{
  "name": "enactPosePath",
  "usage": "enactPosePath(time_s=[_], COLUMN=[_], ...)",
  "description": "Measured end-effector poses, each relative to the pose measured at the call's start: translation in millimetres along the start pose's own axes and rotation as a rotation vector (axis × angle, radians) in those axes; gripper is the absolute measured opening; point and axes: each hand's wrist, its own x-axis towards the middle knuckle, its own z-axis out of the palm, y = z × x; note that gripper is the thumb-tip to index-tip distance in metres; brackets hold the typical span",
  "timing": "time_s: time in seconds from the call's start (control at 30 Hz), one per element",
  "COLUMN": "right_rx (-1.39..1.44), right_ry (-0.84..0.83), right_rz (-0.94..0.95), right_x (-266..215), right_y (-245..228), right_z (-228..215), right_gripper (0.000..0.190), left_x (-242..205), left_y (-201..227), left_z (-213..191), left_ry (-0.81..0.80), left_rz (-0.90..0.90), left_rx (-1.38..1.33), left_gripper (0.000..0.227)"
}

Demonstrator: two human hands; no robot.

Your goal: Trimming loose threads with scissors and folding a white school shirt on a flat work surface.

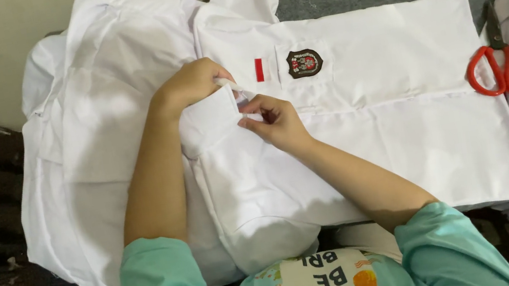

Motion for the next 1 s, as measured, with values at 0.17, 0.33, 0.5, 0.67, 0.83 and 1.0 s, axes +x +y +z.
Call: enactPosePath(time_s=[0.17, 0.33, 0.5, 0.67, 0.83, 1.0], right_rx=[0.139, 0.183, 0.200, 0.138, -0.075, -0.175], right_ry=[-0.221, -0.262, -0.354, -0.361, -0.216, -0.083], right_rz=[0.068, 0.194, 0.213, 0.155, 0.004, -0.011], right_x=[9, 13, 15, 14, 11, 2], right_y=[1, -8, -14, 0, -1, -2], right_z=[-20, -26, -31, -32, -20, -11], right_gripper=[0.019, 0.023, 0.020, 0.013, 0.008, 0.006], left_x=[10, 2, -3, 7, 9, -13], left_y=[-12, -6, -7, -22, -20, 7], left_z=[8, 5, 2, 9, 10, 3], left_ry=[-0.001, 0.020, 0.047, 0.057, 0.041, 0.018], left_rz=[-0.020, 0.004, 0.057, 0.068, 0.067, 0.015], left_rx=[0.096, 0.004, -0.105, -0.166, -0.150, -0.084], left_gripper=[0.027, 0.027, 0.024, 0.021, 0.022, 0.025])
